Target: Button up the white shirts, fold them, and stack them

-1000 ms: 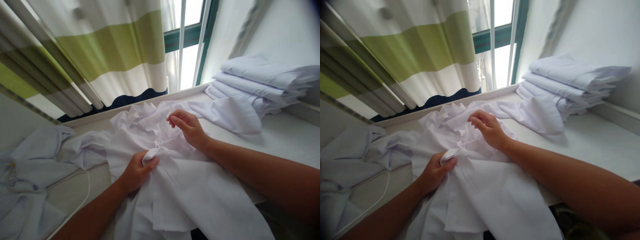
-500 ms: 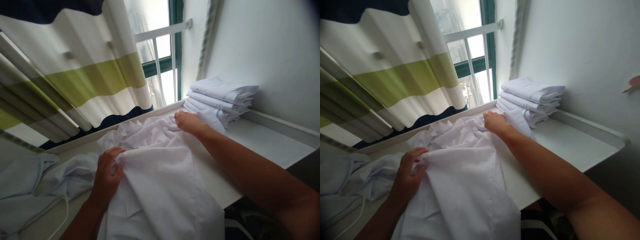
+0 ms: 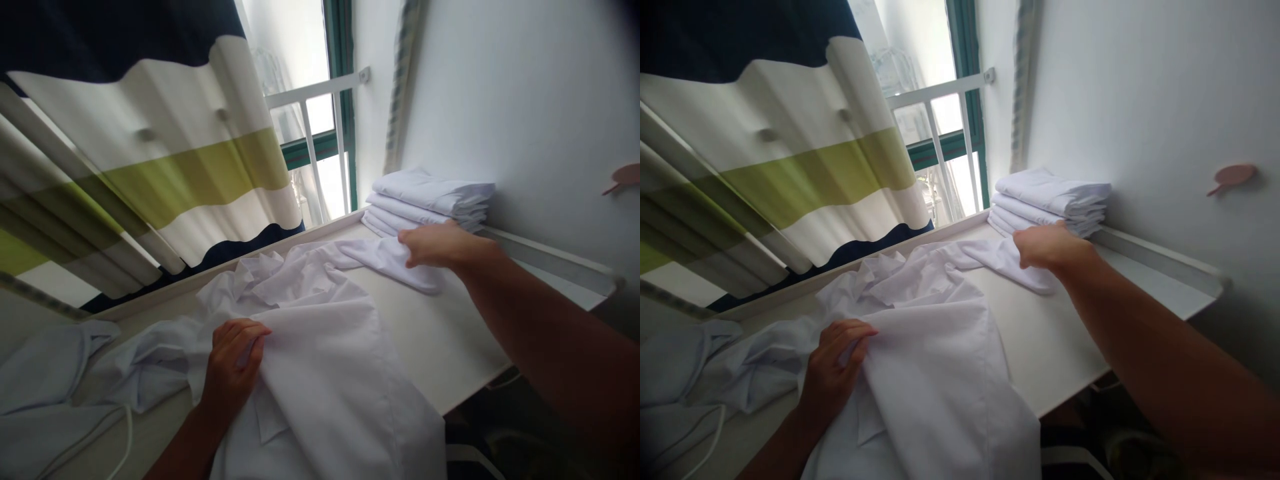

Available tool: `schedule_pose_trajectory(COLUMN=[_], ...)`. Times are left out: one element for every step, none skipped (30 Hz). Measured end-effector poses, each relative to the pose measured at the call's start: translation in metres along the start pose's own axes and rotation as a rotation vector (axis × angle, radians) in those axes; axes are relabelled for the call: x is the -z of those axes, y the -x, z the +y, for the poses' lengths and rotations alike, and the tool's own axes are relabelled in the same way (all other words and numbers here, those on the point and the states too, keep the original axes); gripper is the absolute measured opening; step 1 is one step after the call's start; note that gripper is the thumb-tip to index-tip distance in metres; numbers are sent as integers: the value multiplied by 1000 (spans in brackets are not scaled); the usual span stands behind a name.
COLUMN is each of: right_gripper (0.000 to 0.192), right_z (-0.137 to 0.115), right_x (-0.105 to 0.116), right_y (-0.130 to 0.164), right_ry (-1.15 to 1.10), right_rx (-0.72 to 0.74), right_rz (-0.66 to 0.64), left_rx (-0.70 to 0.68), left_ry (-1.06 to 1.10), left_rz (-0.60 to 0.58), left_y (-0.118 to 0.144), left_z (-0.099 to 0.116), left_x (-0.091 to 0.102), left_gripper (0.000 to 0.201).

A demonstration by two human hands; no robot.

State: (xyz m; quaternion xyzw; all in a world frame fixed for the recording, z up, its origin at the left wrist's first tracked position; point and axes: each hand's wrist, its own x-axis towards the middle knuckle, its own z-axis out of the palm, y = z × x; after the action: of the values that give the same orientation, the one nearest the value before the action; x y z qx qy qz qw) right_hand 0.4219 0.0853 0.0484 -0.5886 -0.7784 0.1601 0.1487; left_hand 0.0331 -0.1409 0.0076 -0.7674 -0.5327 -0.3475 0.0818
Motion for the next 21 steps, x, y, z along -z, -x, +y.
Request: schedule_pose_trajectory(right_gripper=[22, 25, 23, 16, 9, 14, 22, 25, 26, 27, 28, 32, 36, 41, 45, 49, 53, 56, 60, 65, 69], right_z=[0, -3, -9, -19, -31, -46, -62, -80, -98, -116, -133, -149, -164, -176, -187, -196, -203, -208, -211, -212, -212], right_x=[1, 3, 8, 13, 19, 25, 29, 31, 31, 28, 23, 16, 8, -2, -12, -22, -33, -44, -56, -68, -81], right_y=[-1, -3, -4, -5, -5, -5, -5, -4, -2, 1, 5, 9, 13, 17, 21, 25, 27, 28, 29, 28, 27], right_ry=[-45, -70, -92, -138, -220, -334, -487, -659, -818, -955, -1083, -1199, -1300, -1382, -1440, -1478, -1494, -1491, -1472, -1436, -1382], right_rx=[14, 34, 59, 92, 127, 160, 187, 203, 215, 233, 261, 290, 319, 350, 377, 391, 394, 387, 374, 363, 353], right_rz=[-5, -15, -51, -114, -199, -297, -392, -459, -501, -523, -548, -593, -636, -675, -706, -724, -733, -735, -728, -709, -670], left_rx=[-1, -4, -12, -21, -30, -36, -39, -39, -36, -30, -21, -8, 11, 39, 82, 142, 220, 315, 421, 533, 640], left_ry=[8, 19, 30, 41, 49, 55, 60, 65, 73, 88, 111, 145, 190, 250, 323, 407, 497, 589, 678, 762, 839], left_rz=[5, 7, 7, 5, -2, -12, -26, -41, -57, -74, -93, -117, -140, -153, -149, -125, -80, -22, 38, 83, 108], left_y=[0, 0, 0, 0, -1, -1, -1, -2, -1, -1, 0, 2, 6, 9, 14, 19, 24, 27, 30, 31, 31], left_z=[1, 3, 5, 7, 9, 11, 13, 14, 15, 15, 14, 12, 9, 6, 2, -1, -4, -7, -8, -9, -9], left_x=[0, 0, 0, 0, 0, 0, 1, 2, 2, 3, 4, 4, 3, 2, 1, -1, -4, -6, -9, -11, -13], left_gripper=[15, 15, 15, 15, 16, 16, 16, 17, 17, 18, 19, 21, 24, 31, 40, 49, 58, 63, 66, 66, 64])
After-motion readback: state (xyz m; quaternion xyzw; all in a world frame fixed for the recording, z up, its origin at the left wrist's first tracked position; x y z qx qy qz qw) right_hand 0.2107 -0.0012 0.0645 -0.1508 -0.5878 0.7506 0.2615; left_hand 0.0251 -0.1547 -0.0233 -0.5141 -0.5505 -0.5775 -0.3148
